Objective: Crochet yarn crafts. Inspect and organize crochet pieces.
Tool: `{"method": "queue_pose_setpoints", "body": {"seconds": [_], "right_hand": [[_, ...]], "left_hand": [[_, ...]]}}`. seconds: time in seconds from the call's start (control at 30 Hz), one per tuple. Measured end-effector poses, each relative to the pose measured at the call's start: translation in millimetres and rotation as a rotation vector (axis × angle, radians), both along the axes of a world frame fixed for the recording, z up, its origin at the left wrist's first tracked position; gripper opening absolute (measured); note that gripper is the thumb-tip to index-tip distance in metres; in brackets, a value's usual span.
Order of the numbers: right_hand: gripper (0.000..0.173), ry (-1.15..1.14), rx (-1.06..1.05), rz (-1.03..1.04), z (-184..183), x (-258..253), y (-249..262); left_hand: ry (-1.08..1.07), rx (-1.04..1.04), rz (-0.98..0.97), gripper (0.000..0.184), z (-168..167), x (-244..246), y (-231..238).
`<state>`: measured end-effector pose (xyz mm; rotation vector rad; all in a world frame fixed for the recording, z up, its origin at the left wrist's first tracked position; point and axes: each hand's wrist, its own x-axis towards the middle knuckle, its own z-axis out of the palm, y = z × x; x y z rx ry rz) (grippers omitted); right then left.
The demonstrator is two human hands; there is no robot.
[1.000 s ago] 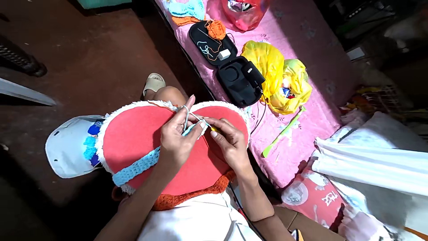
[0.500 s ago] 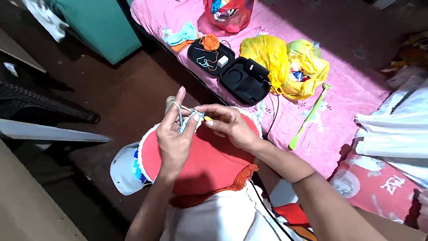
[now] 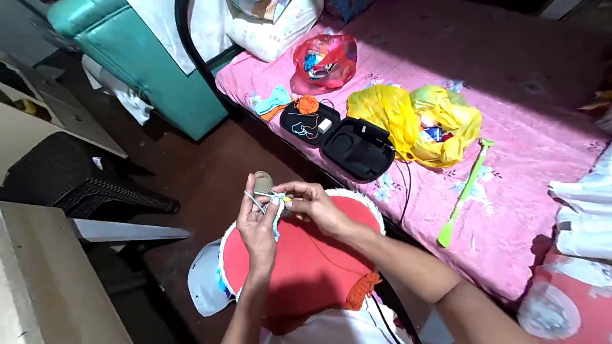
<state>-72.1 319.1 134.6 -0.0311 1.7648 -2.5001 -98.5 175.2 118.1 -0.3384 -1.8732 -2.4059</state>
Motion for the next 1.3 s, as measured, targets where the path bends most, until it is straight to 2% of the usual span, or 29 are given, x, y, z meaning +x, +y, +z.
{"method": "queue_pose_setpoints", "body": {"seconds": [0.2, 0.33, 0.47, 0.63, 0.73, 0.83, 1.03, 1.17, 1.3], "right_hand": [[0.033, -0.063, -0.241, -0.094, -44, -4, -13], [0.034, -0.085, -0.22, -0.064, -55, -5, 0], [0.036, -0.084, -0.194, -0.049, -59, -3, 7], [0.035, -0.077, -0.241, -0.017, -70, -3, 11], [0.036, -0.063, -0.242, 0.005, -71, -5, 4], [0.034, -0.059, -0.194, 0.022, -71, -9, -10], [0.031, 0.08, 0.154, -0.082, -61, -7, -36], [0.031, 0.14, 0.181, -0.111, -58, 0, -44], [0.03, 0.088, 0.197, -0.016, -45, 6, -43]], "left_hand": [[-0.076, -0.023, 0.1, 0.079, -32, -3, 12], [-0.091, 0.014, 0.096, 0.088, -41, -4, 22], [-0.095, -0.017, 0.083, 0.086, -44, -3, 26], [-0.208, -0.018, 0.143, 0.087, -42, 2, 30], [-0.158, 0.02, 0.13, 0.086, -46, 3, 20], [-0.116, -0.006, 0.158, 0.086, -48, 5, 6], [-0.117, -0.155, 0.254, 0.086, -37, 8, -10], [-0.045, -0.187, 0.255, 0.084, -32, 12, -19], [0.003, -0.186, 0.165, 0.083, -28, 18, -38]]}}
